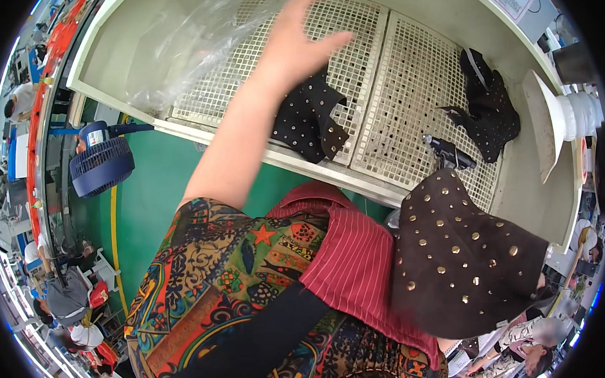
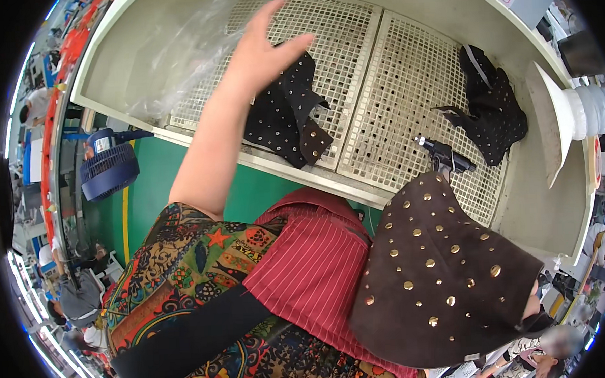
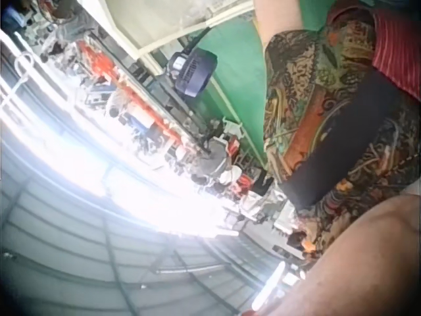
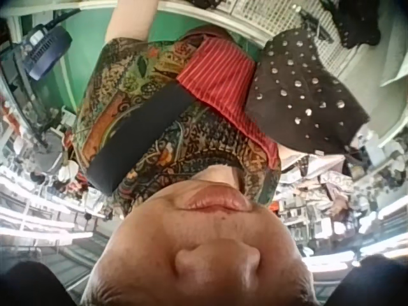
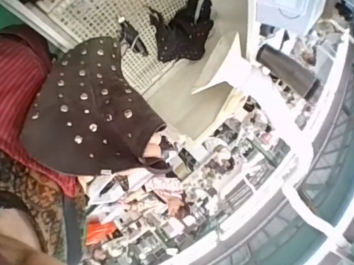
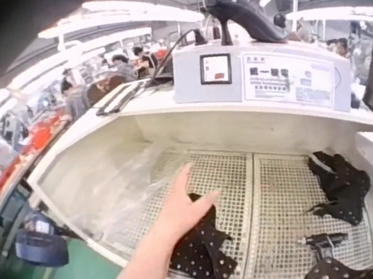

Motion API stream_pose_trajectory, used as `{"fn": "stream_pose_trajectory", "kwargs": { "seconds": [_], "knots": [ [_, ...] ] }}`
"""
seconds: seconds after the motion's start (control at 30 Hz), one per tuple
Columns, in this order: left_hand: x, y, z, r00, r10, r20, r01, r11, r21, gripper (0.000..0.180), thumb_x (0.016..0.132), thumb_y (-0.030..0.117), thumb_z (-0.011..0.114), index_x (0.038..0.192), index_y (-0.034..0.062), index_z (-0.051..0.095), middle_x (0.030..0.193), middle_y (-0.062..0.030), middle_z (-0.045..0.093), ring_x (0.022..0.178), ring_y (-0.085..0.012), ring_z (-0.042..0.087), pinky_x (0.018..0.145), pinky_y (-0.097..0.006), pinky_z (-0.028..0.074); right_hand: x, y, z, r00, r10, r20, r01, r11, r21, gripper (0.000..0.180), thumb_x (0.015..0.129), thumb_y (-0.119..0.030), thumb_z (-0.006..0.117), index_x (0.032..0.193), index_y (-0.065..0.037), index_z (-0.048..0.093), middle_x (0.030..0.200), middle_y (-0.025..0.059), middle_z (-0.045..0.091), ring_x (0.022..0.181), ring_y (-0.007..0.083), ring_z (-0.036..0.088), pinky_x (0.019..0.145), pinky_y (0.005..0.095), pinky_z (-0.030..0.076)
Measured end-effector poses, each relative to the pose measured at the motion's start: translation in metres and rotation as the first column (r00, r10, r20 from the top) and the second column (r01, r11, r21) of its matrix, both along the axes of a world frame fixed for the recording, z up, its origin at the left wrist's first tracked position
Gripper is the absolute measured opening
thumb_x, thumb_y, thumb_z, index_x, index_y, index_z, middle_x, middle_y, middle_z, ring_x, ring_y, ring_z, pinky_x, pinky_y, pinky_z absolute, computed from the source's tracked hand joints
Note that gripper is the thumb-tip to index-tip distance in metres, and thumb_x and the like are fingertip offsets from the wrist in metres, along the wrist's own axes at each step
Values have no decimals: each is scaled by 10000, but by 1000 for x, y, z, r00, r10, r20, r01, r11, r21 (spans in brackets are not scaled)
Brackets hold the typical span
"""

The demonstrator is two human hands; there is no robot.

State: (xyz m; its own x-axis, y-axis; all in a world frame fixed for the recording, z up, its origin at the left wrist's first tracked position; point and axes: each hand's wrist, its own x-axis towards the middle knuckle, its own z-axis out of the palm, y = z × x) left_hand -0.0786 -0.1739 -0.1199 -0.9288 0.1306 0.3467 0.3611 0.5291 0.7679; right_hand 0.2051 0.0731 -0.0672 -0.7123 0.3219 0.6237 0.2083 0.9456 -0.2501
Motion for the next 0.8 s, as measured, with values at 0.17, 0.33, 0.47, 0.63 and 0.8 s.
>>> {"fn": "stream_pose_trajectory", "kwargs": {
  "seconds": [0.17,0.33,0.47,0.63,0.8],
  "knots": [
    [-48,-74,-120,803,55,593,-10,997,-77,720,727,402,741,1246,-47,524,1215,-225,583,1133,-305,569,981,-346,426,-3,1,1,998,65,-24,-67,991,-115,270,875,-226,545,1039,-10,550,890,103,609,692,180,574,630,311,519],
    [-12,-48,-4,900,315,300,-294,949,-116,467,796,303,691,1147,2,627,1026,-170,680,927,-224,653,826,-297,490,2,-9,7,995,36,-88,-58,963,-263,242,877,-183,566,1059,-26,543,885,92,613,642,151,565,602,289,529],
    [-45,-137,25,969,209,130,-232,953,194,374,828,252,682,1100,-2,647,913,-70,693,789,-90,607,715,-227,473,-8,-15,15,970,39,-241,-165,832,-529,230,878,-149,582,1075,-38,538,881,84,616,603,127,558,579,272,537],
    [-37,-160,54,817,454,-356,-570,730,-377,640,787,386,698,1299,50,514,1304,-193,515,1218,-285,486,998,-374,384,-70,-17,19,910,-51,-411,-374,323,-869,232,880,-106,603,1094,-53,532,876,74,621,553,97,549,551,250,548],
    [42,-33,36,774,-632,34,627,774,91,1024,653,498,785,1438,49,305,1426,-217,375,1367,-312,310,1116,-420,228,-137,-36,-14,842,32,-539,-540,12,-842,234,872,-50,627,1081,-49,523,886,74,626,568,93,565,573,259,564]
  ]
}}
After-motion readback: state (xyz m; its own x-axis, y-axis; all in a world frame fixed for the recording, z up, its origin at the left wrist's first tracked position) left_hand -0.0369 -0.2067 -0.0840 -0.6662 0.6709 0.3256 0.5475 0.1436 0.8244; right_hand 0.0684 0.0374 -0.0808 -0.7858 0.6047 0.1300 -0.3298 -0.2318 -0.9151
